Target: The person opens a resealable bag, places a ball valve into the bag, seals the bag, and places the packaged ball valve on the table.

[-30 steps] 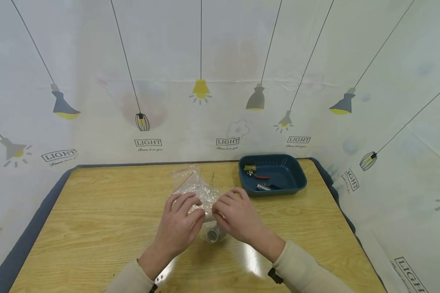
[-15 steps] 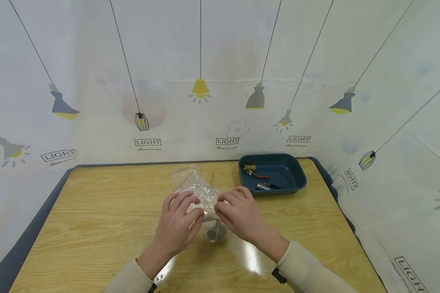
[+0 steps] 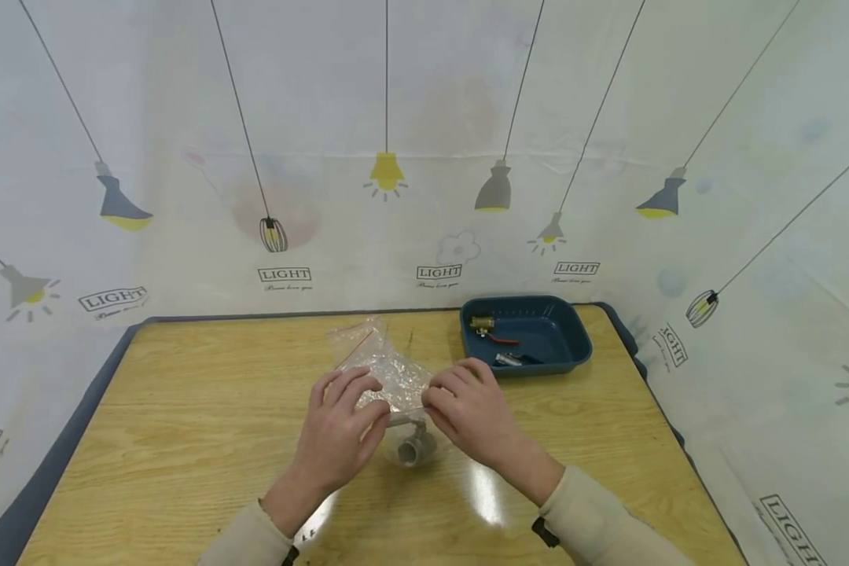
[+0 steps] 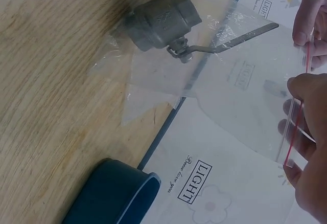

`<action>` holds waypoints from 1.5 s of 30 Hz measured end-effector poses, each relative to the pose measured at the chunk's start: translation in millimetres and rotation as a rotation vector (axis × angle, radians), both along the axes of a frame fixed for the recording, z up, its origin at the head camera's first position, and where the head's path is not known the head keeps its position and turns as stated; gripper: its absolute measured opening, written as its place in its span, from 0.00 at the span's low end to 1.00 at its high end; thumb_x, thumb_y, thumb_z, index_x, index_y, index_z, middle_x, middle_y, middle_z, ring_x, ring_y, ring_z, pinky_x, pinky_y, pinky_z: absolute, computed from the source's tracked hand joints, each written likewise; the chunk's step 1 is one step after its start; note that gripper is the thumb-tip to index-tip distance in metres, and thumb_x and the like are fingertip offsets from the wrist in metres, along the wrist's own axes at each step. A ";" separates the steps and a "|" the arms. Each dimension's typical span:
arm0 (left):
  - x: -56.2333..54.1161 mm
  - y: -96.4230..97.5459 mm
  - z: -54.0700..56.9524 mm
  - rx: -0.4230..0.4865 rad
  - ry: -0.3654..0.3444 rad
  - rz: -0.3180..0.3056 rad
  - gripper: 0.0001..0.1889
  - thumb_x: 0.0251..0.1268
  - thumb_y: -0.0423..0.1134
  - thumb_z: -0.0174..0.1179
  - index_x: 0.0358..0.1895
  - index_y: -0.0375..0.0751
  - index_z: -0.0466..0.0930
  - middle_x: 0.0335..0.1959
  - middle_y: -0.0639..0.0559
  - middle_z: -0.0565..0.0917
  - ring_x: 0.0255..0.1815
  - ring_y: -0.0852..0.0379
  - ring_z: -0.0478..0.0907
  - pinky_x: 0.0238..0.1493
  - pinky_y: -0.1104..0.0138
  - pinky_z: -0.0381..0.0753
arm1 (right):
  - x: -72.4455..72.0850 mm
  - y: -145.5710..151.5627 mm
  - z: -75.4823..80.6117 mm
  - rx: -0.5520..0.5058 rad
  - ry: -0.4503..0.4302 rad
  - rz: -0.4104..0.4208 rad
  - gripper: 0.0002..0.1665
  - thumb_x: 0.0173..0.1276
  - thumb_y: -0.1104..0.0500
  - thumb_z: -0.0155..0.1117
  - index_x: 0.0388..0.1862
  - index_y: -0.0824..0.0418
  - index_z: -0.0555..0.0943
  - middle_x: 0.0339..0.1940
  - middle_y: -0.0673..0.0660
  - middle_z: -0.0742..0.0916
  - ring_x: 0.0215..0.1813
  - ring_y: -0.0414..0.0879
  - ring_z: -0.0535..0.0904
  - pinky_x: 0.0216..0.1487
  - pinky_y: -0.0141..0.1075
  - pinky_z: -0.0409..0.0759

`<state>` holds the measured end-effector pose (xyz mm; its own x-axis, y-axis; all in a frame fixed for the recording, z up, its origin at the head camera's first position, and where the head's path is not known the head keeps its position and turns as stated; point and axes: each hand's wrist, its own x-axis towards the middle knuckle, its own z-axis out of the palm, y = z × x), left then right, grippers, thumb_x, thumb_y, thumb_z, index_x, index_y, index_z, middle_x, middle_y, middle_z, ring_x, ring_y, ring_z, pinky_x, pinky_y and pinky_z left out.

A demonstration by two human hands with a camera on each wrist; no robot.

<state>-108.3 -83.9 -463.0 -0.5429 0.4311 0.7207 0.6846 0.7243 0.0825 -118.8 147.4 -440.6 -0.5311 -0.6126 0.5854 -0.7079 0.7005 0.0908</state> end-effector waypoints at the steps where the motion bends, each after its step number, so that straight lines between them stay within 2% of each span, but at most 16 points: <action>1: -0.4 -0.2 0.2 -0.002 -0.001 0.000 0.03 0.56 0.43 0.63 0.29 0.50 0.83 0.44 0.51 0.82 0.59 0.47 0.75 0.63 0.48 0.67 | -0.3 0.6 0.0 0.002 0.000 0.002 0.02 0.67 0.54 0.63 0.34 0.49 0.81 0.36 0.46 0.85 0.43 0.42 0.81 0.59 0.46 0.72; 11: -2.5 0.4 1.5 -0.016 -0.008 0.015 0.04 0.57 0.43 0.62 0.29 0.51 0.83 0.45 0.52 0.82 0.59 0.48 0.75 0.62 0.48 0.68 | -0.6 2.0 -0.3 0.012 -0.018 0.001 0.03 0.67 0.54 0.62 0.35 0.49 0.81 0.37 0.46 0.85 0.43 0.42 0.81 0.59 0.45 0.72; 21: -5.0 -1.6 -0.1 0.027 -0.020 0.008 0.04 0.56 0.43 0.64 0.27 0.50 0.82 0.45 0.52 0.82 0.59 0.46 0.75 0.60 0.49 0.66 | -0.7 5.0 0.1 0.009 -0.040 -0.024 0.02 0.64 0.54 0.66 0.32 0.49 0.82 0.36 0.45 0.85 0.45 0.43 0.81 0.58 0.45 0.71; 45: -1.6 -2.4 -1.3 0.017 -0.027 0.011 0.04 0.55 0.43 0.65 0.27 0.51 0.83 0.45 0.53 0.82 0.61 0.47 0.74 0.62 0.49 0.66 | -0.7 14.1 1.1 0.035 -0.098 -0.036 0.03 0.63 0.53 0.67 0.32 0.48 0.81 0.35 0.44 0.85 0.45 0.42 0.81 0.60 0.46 0.70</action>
<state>-110.0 -86.3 -464.2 -0.5672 0.4126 0.7128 0.6738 0.7302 0.1135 -119.5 161.5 -439.5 -0.6070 -0.6112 0.5080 -0.6889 0.7233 0.0471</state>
